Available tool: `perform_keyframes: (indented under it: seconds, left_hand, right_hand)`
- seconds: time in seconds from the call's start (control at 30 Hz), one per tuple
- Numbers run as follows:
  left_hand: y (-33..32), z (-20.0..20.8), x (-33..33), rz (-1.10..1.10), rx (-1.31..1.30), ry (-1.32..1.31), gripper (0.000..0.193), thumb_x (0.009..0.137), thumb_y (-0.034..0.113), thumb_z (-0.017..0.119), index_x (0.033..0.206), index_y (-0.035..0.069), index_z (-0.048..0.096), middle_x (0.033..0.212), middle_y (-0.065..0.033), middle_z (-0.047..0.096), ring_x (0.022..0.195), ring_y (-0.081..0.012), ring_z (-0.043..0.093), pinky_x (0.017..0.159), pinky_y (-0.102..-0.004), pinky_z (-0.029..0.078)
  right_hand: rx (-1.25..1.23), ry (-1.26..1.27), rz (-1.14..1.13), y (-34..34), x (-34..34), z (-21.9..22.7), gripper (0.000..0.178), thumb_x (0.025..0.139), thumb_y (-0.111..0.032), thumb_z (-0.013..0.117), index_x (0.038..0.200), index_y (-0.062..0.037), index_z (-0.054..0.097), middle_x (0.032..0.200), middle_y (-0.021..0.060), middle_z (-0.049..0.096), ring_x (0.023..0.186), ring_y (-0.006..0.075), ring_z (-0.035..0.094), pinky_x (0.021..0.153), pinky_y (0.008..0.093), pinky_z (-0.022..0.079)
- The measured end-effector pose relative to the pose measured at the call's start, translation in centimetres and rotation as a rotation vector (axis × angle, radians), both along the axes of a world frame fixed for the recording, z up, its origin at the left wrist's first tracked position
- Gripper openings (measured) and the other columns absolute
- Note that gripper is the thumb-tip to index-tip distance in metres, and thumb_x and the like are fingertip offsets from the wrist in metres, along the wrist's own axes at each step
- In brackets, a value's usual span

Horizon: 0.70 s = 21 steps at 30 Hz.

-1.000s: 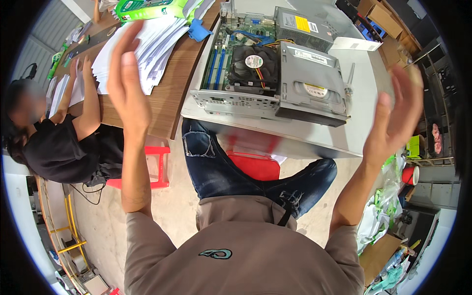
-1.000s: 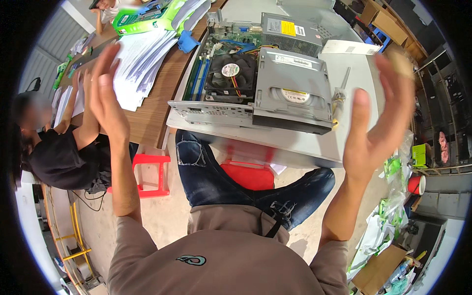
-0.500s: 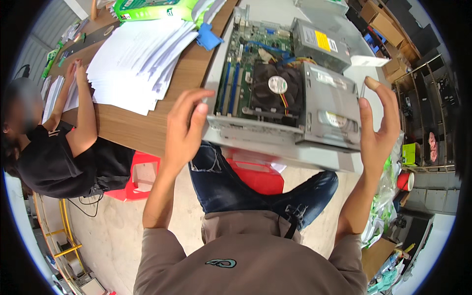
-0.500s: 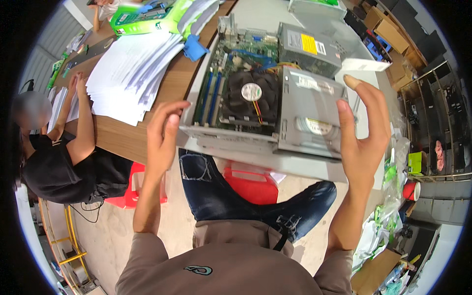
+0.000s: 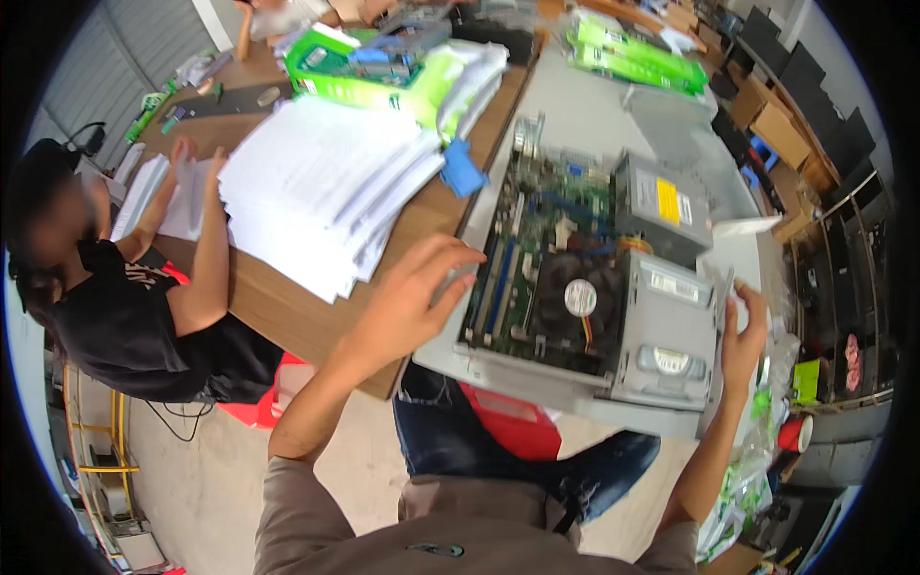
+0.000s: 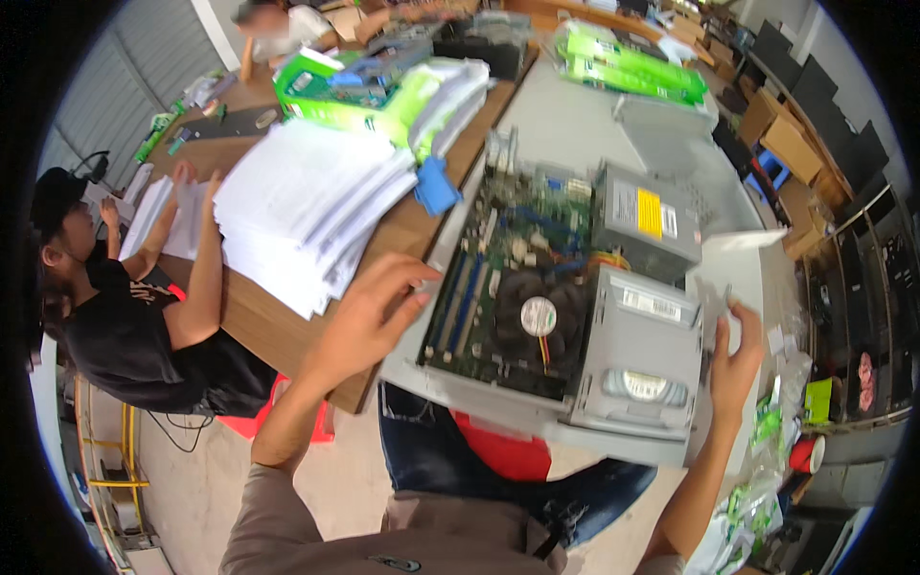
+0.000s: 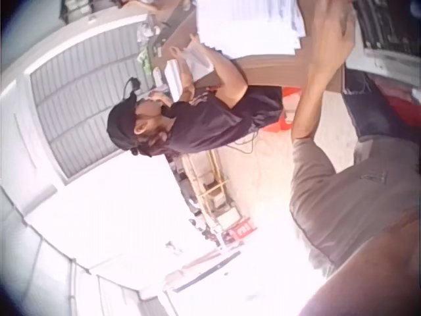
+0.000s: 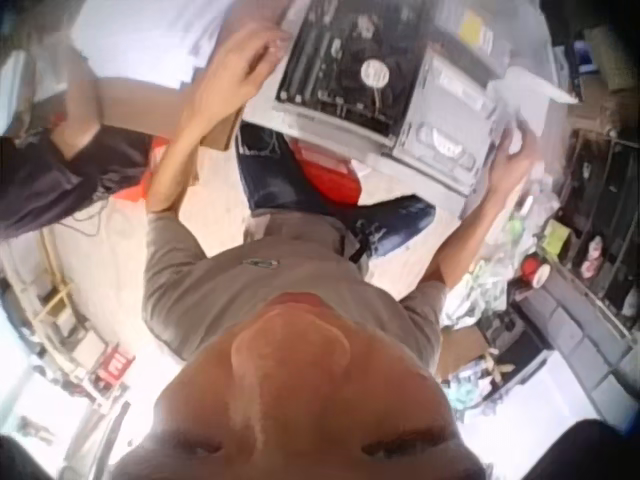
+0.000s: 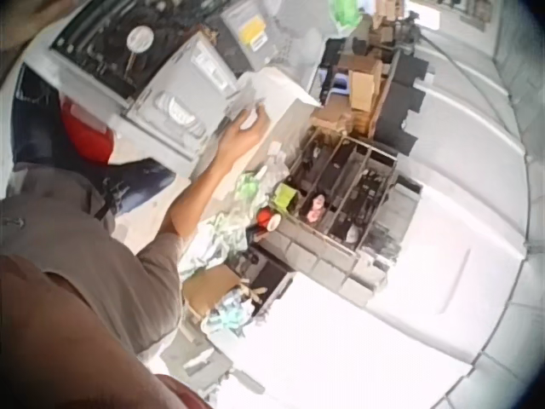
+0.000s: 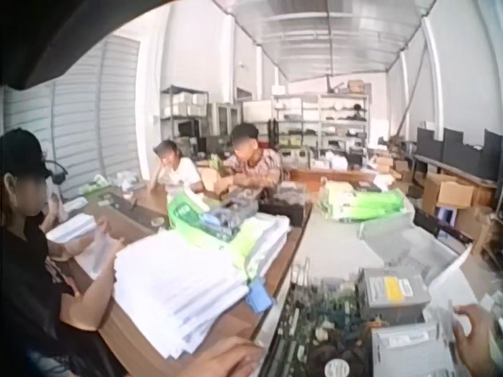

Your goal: The person disassembles a computer tower by removing the side panel using a screwdriver, pulling out an internal component cage, and disconnecting several internal cables from the motherboard.

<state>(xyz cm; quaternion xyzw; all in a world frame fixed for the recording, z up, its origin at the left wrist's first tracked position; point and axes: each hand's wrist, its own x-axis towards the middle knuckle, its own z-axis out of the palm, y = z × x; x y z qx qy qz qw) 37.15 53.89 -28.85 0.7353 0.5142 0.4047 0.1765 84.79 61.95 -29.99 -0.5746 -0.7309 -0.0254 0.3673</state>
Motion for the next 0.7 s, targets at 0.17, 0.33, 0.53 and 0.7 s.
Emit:
perform_keyframes:
  seconds: [0.17,0.33,0.53,0.7]
  left_hand:
    - [5.3,0.8,1.3,-0.072,0.098,0.176,0.026,0.093,0.008,0.068,0.119,0.002,0.065,0.119,-0.0154,0.06,0.115,-0.0359,0.056,0.1,-0.0422,0.045]
    - [8.3,-1.0,2.1,-0.099,0.028,0.287,0.027,0.09,0.007,0.07,0.117,0.002,0.067,0.118,-0.0134,0.06,0.118,-0.0338,0.052,0.104,-0.0424,0.043]
    - [9.2,-2.1,2.1,-0.111,-0.004,0.166,0.023,0.089,0.002,0.07,0.112,0.005,0.069,0.112,-0.011,0.061,0.111,-0.0315,0.052,0.099,-0.041,0.043]
    - [9.6,-3.5,1.7,-0.16,0.029,0.004,0.027,0.089,-0.003,0.067,0.114,0.007,0.07,0.111,-0.0106,0.06,0.108,-0.031,0.051,0.098,-0.0398,0.041]
  right_hand:
    - [0.0,0.039,0.036,1.3,0.2,-1.9,0.023,0.099,-0.009,0.06,0.117,0.0046,0.062,0.116,0.0213,0.064,0.11,0.0376,0.062,0.101,0.0409,0.046]
    - [-0.185,0.273,0.068,1.5,1.4,-3.0,0.02,0.097,-0.008,0.062,0.112,0.0052,0.062,0.107,0.0162,0.063,0.1,0.0284,0.061,0.095,0.0357,0.047]
    - [-0.264,0.36,0.079,1.6,1.6,-3.7,0.017,0.097,-0.008,0.061,0.109,0.0035,0.064,0.106,0.0109,0.063,0.099,0.0216,0.058,0.094,0.0323,0.045]
    - [-0.297,0.359,0.045,1.5,2.1,-4.1,0.016,0.098,-0.008,0.059,0.109,0.0031,0.062,0.108,0.0113,0.061,0.103,0.0213,0.056,0.098,0.0326,0.043]
